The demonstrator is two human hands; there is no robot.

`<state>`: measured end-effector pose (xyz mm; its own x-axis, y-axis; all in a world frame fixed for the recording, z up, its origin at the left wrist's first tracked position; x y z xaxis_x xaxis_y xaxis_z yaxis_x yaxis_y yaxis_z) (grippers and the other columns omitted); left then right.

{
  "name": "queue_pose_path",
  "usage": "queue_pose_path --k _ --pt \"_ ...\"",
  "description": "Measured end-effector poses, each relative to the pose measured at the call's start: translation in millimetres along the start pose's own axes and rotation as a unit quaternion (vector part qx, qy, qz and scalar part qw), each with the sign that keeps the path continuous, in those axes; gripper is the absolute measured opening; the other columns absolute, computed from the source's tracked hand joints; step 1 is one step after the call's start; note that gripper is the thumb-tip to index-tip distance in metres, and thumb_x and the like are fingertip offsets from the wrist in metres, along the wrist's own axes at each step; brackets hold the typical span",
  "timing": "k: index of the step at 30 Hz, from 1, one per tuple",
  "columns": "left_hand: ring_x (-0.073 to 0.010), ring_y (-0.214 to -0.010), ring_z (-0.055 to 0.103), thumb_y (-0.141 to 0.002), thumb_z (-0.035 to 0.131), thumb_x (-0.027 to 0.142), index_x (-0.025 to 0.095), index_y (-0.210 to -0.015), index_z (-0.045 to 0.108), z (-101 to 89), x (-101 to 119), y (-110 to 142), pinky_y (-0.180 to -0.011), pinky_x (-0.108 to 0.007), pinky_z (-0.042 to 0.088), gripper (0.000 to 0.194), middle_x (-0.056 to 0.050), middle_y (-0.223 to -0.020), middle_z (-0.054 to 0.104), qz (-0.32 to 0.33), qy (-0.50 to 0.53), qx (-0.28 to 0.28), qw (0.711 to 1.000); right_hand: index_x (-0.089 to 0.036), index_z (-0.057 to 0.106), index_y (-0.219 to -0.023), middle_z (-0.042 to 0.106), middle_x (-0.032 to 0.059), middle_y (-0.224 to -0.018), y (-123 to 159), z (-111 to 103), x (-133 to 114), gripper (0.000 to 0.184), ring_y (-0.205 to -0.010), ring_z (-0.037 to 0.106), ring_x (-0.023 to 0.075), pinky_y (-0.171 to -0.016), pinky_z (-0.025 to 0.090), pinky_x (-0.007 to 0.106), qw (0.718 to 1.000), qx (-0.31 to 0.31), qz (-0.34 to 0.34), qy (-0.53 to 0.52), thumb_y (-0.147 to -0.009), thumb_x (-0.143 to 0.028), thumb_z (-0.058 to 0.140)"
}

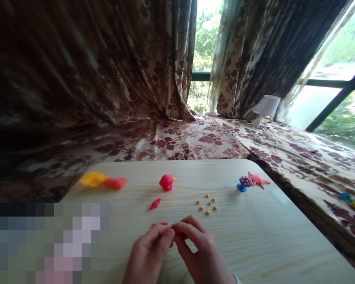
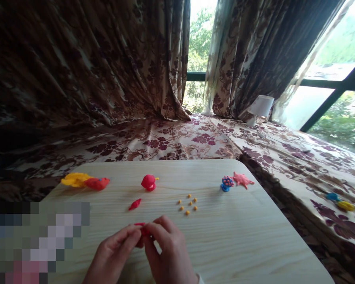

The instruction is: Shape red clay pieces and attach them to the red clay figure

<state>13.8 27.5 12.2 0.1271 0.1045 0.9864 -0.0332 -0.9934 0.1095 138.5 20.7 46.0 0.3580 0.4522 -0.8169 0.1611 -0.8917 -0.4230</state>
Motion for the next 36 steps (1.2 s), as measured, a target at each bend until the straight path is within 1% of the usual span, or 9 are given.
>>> queue_pose_path --k 3,7,10,13,17,22,26,32,36 --pt "-0.0182 -0.078 0.062 -0.071 0.063 0.043 0.018 -0.077 0.069 0.5 -4.0 -1.4 -0.073 -0.022 0.050 0.027 -0.004 -0.082 0.068 -0.017 0.013 -0.004 1.000 -0.020 0.066 -0.093 0.060 0.0044 -0.080 0.5 2.2 -1.8 0.019 -0.072 0.058 0.0130 -0.065 0.047 0.022 1.000 -0.009 -0.013 0.013 -0.085 -0.011 0.052" --pt "-0.0167 -0.071 0.059 -0.076 0.057 0.041 0.017 -0.080 0.069 1.8 -0.4 -2.7 -0.068 -0.022 0.048 0.027 -0.002 -0.070 0.064 -0.007 0.007 -0.022 1.000 -0.020 0.065 -0.087 0.059 0.0038 -0.079 0.7 3.8 -2.5 0.018 -0.072 0.057 0.0129 -0.066 0.045 0.022 1.000 -0.008 -0.013 0.026 -0.086 -0.011 0.050" --pt "-0.0159 -0.069 0.056 -0.077 0.055 0.042 0.018 -0.072 0.066 1.6 3.0 -1.2 -0.068 -0.022 0.046 0.027 0.000 -0.065 0.060 0.001 -0.013 -0.027 1.000 -0.019 0.063 -0.081 0.057 0.0028 -0.076 0.2 3.0 -0.7 0.017 -0.069 0.056 0.0121 -0.064 0.044 0.022 1.000 -0.002 0.008 0.010 -0.088 -0.014 0.048" --pt "-0.0159 -0.069 0.056 -0.079 0.052 0.043 0.019 -0.061 0.058 -3.9 1.9 1.0 -0.070 -0.022 0.044 0.031 0.001 -0.062 0.058 -0.006 -0.023 0.003 1.000 -0.018 0.061 -0.077 0.055 0.0016 -0.071 0.8 -2.6 4.8 0.019 -0.065 0.054 0.0114 -0.061 0.043 0.021 0.999 0.014 0.049 -0.001 -0.089 -0.018 0.046" --pt "-0.0134 -0.059 0.052 -0.082 0.046 0.045 0.020 -0.058 0.053 -11.9 -3.9 1.9 -0.067 -0.021 0.043 0.036 0.003 -0.054 0.052 -0.023 -0.031 0.046 0.998 -0.018 0.060 -0.070 0.051 0.0002 -0.066 7.6 -7.9 17.5 0.023 -0.062 0.052 0.0111 -0.060 0.041 0.021 0.995 0.014 0.094 0.011 -0.089 -0.022 0.047" --pt "-0.0143 -0.063 0.056 -0.077 0.056 0.045 0.018 -0.068 0.062 -7.6 -8.3 -1.6 -0.064 -0.021 0.045 0.029 0.001 -0.062 0.059 -0.011 -0.026 0.021 0.999 -0.018 0.058 -0.073 0.051 -0.0013 -0.065 20.2 -5.1 34.3 0.014 -0.057 0.049 0.0100 -0.056 0.040 0.020 0.994 0.017 0.110 -0.013 -0.083 -0.020 0.050" --pt "-0.0155 -0.067 0.061 -0.071 0.064 0.039 0.017 -0.079 0.068 -8.1 -13.3 -2.2 -0.066 -0.022 0.049 0.024 -0.002 -0.069 0.066 -0.017 0.011 0.033 0.999 -0.018 0.060 -0.077 0.055 -0.0012 -0.064 25.1 -4.5 39.7 0.014 -0.056 0.050 0.0100 -0.055 0.041 0.019 0.992 0.026 0.123 -0.022 -0.084 -0.023 0.049" --pt "-0.0174 -0.075 0.066 -0.069 0.067 0.038 0.017 -0.089 0.072 -10.6 -11.3 -0.5 -0.072 -0.022 0.053 0.029 -0.005 -0.077 0.073 -0.026 0.047 0.042 0.998 -0.018 0.068 -0.082 0.061 0.0018 -0.066 25.1 -5.4 43.0 0.021 -0.056 0.055 0.0107 -0.053 0.045 0.018 0.990 0.036 0.127 -0.053 -0.084 -0.033 0.054" --pt "-0.0184 -0.074 0.068 -0.060 0.074 0.040 0.017 -0.082 0.074 -8.7 -10.5 1.6 -0.071 -0.022 0.054 0.031 -0.005 -0.079 0.074 -0.053 0.076 0.052 0.994 -0.018 0.070 -0.078 0.062 0.0028 -0.064 27.5 0.0 49.0 0.033 -0.055 0.059 0.0117 -0.052 0.049 0.018 0.986 0.037 0.143 -0.081 -0.081 -0.047 0.056"
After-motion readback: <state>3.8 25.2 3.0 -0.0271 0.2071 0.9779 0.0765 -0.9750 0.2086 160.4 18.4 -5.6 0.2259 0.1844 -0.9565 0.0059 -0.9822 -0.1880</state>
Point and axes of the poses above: each hand's wrist, its own y-axis away from the middle knuckle, its own z-axis out of the palm, x = y × z, the point moved 7 cm from there along -y, towards the middle knuckle
